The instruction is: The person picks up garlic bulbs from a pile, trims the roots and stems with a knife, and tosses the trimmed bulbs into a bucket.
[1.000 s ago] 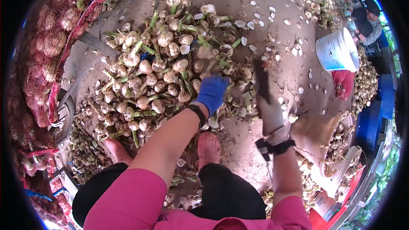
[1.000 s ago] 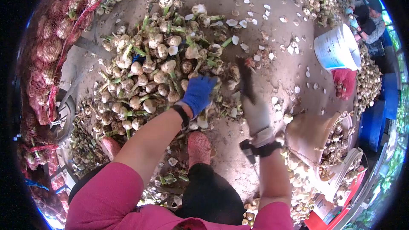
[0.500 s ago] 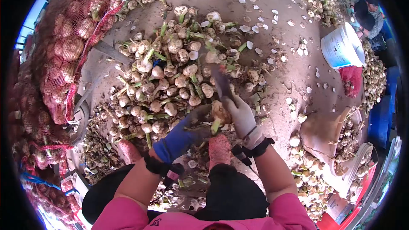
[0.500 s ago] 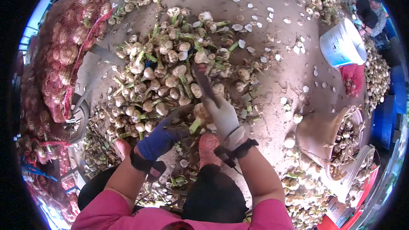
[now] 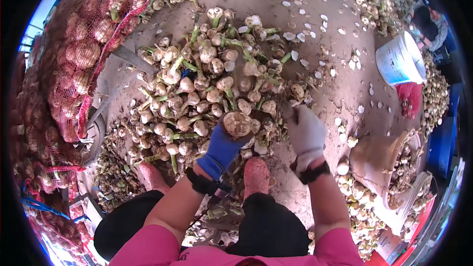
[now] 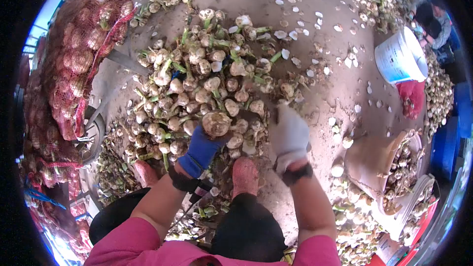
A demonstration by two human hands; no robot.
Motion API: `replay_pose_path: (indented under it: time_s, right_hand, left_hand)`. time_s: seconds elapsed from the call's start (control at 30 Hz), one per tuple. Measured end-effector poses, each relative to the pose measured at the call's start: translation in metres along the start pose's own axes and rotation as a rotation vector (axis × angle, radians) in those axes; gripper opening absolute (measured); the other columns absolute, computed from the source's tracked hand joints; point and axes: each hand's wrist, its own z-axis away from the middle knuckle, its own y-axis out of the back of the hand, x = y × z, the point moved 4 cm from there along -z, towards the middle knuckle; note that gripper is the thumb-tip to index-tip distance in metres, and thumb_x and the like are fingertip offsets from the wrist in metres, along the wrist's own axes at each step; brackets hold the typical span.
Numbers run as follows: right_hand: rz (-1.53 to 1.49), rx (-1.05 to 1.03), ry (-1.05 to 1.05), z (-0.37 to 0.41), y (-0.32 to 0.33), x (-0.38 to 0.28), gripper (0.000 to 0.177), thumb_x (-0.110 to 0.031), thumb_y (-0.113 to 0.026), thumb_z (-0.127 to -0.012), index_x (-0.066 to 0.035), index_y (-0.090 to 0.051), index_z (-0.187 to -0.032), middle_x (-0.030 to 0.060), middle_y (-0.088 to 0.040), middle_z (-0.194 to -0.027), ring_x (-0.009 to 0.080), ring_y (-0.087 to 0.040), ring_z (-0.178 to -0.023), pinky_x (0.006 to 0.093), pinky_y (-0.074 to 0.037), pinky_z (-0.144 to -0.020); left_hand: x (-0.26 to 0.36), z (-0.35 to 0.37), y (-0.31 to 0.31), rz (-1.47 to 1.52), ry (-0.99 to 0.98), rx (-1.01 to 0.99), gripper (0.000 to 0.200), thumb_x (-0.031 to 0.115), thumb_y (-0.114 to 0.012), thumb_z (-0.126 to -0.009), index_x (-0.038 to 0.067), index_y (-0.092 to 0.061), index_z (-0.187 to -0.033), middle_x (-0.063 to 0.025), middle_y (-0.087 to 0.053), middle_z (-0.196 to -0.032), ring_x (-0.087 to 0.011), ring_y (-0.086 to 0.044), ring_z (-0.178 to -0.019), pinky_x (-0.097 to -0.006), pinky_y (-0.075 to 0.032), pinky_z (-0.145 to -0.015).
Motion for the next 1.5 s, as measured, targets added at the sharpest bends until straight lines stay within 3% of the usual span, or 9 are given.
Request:
replay_pose_path:
  time_s: [0.07, 0.2, 0.43, 0.6, 0.83, 0.97, 1.07, 1.27, 1.5]
  right_hand:
    - [0.072, -0.198, 0.204, 0.018, 0.009, -0.051, 0.011, -0.015, -0.057, -0.084, -0.006, -0.060, -0.089, 0.0145, -0.064, -0.078, 0.0321, -0.065, -0.074, 0.0437, -0.052, -0.064]
    - [0.036, -0.124, 0.631, 0.049, 0.009, -0.098, 0.008, -0.012, -0.054, -0.084, -0.006, -0.059, -0.087, 0.0130, -0.063, -0.075, 0.0291, -0.066, -0.069, 0.0412, -0.053, -0.057]
    - [-0.220, -0.209, -0.453, -0.004, -0.006, 0.047, 0.018, -0.018, -0.054, -0.090, -0.005, -0.060, -0.100, 0.0194, -0.067, -0.089, 0.0368, -0.065, -0.082, 0.0447, -0.052, -0.074]
    - [-0.682, -0.333, -0.266, 0.048, -0.087, 0.022, 0.026, -0.025, -0.057, -0.090, -0.005, -0.061, -0.106, 0.0182, -0.067, -0.094, 0.0418, -0.064, -0.084, 0.0445, -0.051, -0.074]
    - [-1.106, -0.492, -0.488, 0.025, -0.045, -0.021, 0.023, -0.011, -0.052, -0.093, -0.002, -0.056, -0.114, 0.0013, -0.062, -0.090, 0.0060, -0.056, -0.077, 0.0251, -0.045, -0.064]
    - [-0.448, 0.264, 0.394, 0.014, 0.037, -0.070, 0.013, -0.002, -0.051, -0.090, -0.001, -0.057, -0.101, 0.0132, -0.061, -0.081, 0.0304, -0.060, -0.071, 0.0367, -0.049, -0.067]
    - [-0.363, -0.299, 0.006, 0.040, -0.012, -0.021, 0.012, -0.008, -0.051, -0.092, -0.002, -0.061, -0.096, 0.0196, -0.062, -0.086, 0.0351, -0.059, -0.077, 0.0391, -0.049, -0.072]
    - [-0.688, 0.128, -0.442, 0.026, 0.035, 0.057, 0.019, -0.011, -0.050, -0.095, -0.001, -0.062, -0.104, 0.0032, -0.063, -0.081, 0.0110, -0.056, -0.064, 0.0277, -0.048, -0.059]
    - [-0.784, -0.052, -0.514, 0.006, -0.006, 0.067, 0.023, -0.016, -0.055, -0.094, 0.001, -0.061, -0.108, 0.0034, -0.063, -0.077, 0.0108, -0.056, -0.063, 0.0258, -0.045, -0.057]
  left_hand:
    - [-0.014, -0.011, 0.008, -0.317, -0.240, -0.188, 0.043, 0.014, -0.066, -0.088, 0.006, -0.047, -0.126, -0.0074, -0.062, -0.113, -0.0191, -0.062, -0.100, -0.0354, -0.049, -0.094]
    - [-0.042, -0.005, -0.004, 0.563, -0.029, -0.192, 0.024, 0.017, -0.052, -0.097, 0.007, -0.054, -0.118, -0.0056, -0.063, -0.108, -0.0164, -0.061, -0.095, -0.0339, -0.052, -0.087]
    - [0.006, 0.022, 0.003, 0.016, -0.285, -0.137, 0.071, 0.002, -0.079, -0.074, 0.004, -0.038, -0.132, -0.0097, -0.057, -0.115, -0.0199, -0.059, -0.101, -0.0351, -0.050, -0.090]
    - [0.018, 0.006, -0.030, 0.260, -0.145, -0.096, 0.073, 0.007, -0.082, -0.072, 0.007, -0.038, -0.130, -0.0072, -0.051, -0.115, -0.0163, -0.052, -0.105, -0.0314, -0.047, -0.090]
    - [0.039, 0.032, -0.012, 0.316, -0.162, -0.054, 0.061, 0.006, -0.074, -0.079, 0.006, -0.037, -0.127, -0.0075, -0.052, -0.113, -0.0155, -0.054, -0.100, -0.0293, -0.048, -0.086]
    - [0.078, 0.014, -0.009, 0.093, -0.132, 0.082, 0.058, -0.003, -0.067, -0.081, 0.008, -0.035, -0.128, -0.0056, -0.053, -0.110, -0.0140, -0.055, -0.097, -0.0295, -0.050, -0.083]
    - [0.064, 0.015, -0.010, 0.501, 0.007, 0.088, 0.051, -0.006, -0.064, -0.081, 0.006, -0.040, -0.125, -0.0053, -0.056, -0.105, -0.0129, -0.056, -0.096, -0.0267, -0.050, -0.081]
    - [0.035, 0.027, -0.062, -0.529, -0.691, -0.382, 0.039, 0.025, -0.069, -0.084, 0.006, -0.056, -0.115, -0.0138, -0.061, -0.102, -0.0290, -0.063, -0.090, -0.0425, -0.052, -0.080]
    - [0.010, -0.138, 0.030, -1.236, -0.103, 0.203, 0.058, 0.032, -0.071, -0.078, 0.010, -0.050, -0.127, -0.0179, -0.058, -0.120, -0.0385, -0.061, -0.100, -0.0458, -0.052, -0.078]
